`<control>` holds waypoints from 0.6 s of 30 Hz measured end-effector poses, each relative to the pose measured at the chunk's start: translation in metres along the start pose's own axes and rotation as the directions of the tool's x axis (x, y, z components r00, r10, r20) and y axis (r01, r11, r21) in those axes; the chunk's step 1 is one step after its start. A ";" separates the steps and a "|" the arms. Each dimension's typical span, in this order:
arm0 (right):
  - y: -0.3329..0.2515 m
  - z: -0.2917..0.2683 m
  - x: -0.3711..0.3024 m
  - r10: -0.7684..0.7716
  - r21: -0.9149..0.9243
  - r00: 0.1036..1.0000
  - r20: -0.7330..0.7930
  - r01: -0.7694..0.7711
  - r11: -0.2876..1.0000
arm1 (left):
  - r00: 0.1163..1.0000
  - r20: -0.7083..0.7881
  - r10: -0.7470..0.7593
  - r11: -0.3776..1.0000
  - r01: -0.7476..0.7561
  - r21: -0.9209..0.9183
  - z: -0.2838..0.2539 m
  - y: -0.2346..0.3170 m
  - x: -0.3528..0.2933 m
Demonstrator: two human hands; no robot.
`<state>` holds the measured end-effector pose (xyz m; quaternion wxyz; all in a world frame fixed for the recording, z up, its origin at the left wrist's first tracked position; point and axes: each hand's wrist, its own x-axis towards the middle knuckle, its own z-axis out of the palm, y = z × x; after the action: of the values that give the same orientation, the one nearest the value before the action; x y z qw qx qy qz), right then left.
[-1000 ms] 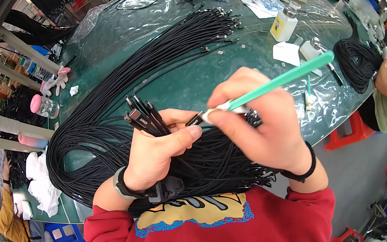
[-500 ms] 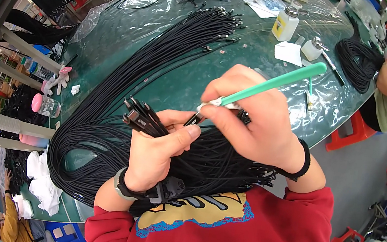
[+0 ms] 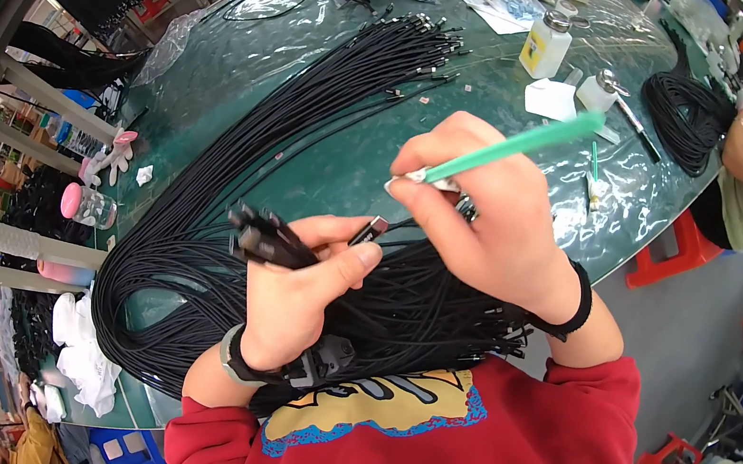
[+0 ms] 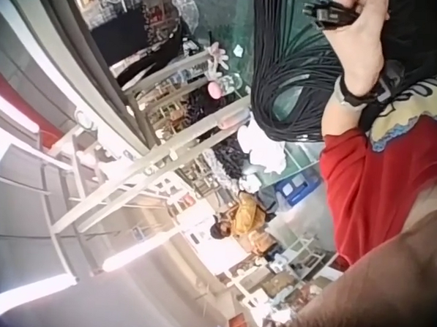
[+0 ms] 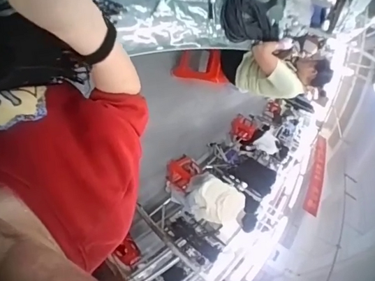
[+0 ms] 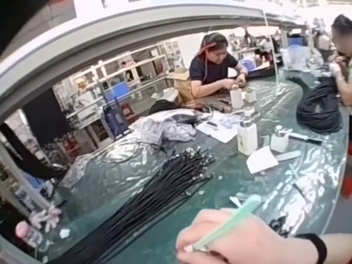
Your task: The person picks up a bundle of cables and wipes each connector one at a time with a cloth-wrapped tool. After cleaning a connector, they move it aside to reach the next one in the bundle.
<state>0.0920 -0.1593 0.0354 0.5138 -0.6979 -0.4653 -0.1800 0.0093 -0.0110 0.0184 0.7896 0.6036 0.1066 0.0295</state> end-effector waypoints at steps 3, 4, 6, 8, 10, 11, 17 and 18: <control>0.000 -0.003 0.000 -0.025 -0.002 0.998 -0.053 0.025 1.000 | 0.895 0.079 0.439 0.836 -0.439 0.329 0.000 -0.011 0.006; -0.004 -0.002 0.000 0.010 0.006 0.999 -0.031 -0.010 1.000 | 0.896 0.080 0.437 0.837 -0.438 0.330 -0.001 -0.011 0.007; -0.009 -0.001 0.001 0.078 0.021 0.997 0.014 -0.079 0.997 | 0.818 0.175 0.548 0.679 -0.557 0.477 -0.003 -0.010 0.009; -0.008 -0.003 0.001 0.063 0.002 0.998 0.012 -0.064 0.998 | 0.773 0.231 0.590 0.584 -0.607 0.539 -0.004 -0.009 0.010; -0.007 -0.006 0.001 0.030 -0.039 0.999 0.013 -0.029 0.999 | 0.757 0.258 0.600 0.552 -0.626 0.551 -0.003 -0.007 0.009; -0.005 -0.006 0.001 0.030 -0.039 0.999 0.012 -0.030 0.999 | 0.749 0.271 0.605 0.536 -0.635 0.556 -0.003 -0.007 0.008; 0.002 -0.003 -0.004 0.070 0.040 0.996 -0.051 -0.068 0.997 | 0.921 0.086 0.381 0.864 -0.388 0.321 0.003 -0.008 0.003; 0.003 -0.003 -0.005 0.078 0.087 0.995 -0.060 -0.073 0.994 | 0.949 0.041 0.313 0.910 -0.312 0.274 0.004 -0.005 0.001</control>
<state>0.0925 -0.1649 0.0313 0.5636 -0.6866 -0.4295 -0.1625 0.0109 -0.0157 0.0139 0.6820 0.7174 0.0134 0.1414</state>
